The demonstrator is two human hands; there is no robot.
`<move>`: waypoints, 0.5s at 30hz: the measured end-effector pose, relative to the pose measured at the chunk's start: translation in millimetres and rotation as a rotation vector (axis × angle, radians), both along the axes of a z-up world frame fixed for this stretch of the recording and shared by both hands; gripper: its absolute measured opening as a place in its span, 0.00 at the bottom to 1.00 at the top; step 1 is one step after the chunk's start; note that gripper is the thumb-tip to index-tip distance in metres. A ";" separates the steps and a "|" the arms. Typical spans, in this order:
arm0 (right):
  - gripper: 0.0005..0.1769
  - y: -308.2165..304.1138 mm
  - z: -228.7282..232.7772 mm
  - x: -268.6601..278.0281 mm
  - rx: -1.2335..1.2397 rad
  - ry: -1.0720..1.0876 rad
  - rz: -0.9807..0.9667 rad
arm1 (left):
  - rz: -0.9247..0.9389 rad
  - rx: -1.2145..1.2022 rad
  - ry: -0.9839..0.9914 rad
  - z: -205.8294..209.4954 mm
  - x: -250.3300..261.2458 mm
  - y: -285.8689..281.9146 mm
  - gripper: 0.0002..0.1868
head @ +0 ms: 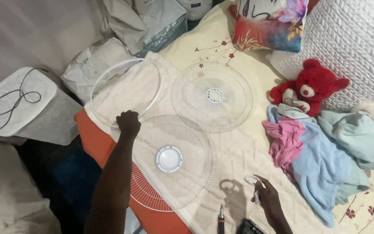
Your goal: The person assembles a white pedestal fan by attaching the front grille, fan blades, and rear grille to the motor housing, then connecting the stand base to the pole and extending the pole to full height. The person secures the pole with a knob and places the assembled fan upright on the floor.
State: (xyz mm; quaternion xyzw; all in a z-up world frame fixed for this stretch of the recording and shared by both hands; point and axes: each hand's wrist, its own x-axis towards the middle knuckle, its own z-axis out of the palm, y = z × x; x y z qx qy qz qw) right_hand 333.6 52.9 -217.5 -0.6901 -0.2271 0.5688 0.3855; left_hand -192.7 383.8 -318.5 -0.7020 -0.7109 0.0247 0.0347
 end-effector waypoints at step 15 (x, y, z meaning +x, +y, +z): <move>0.23 -21.2 -30.6 -22.8 -0.070 0.310 -0.152 | -0.330 0.213 -0.841 92.1 172.4 -198.5 0.24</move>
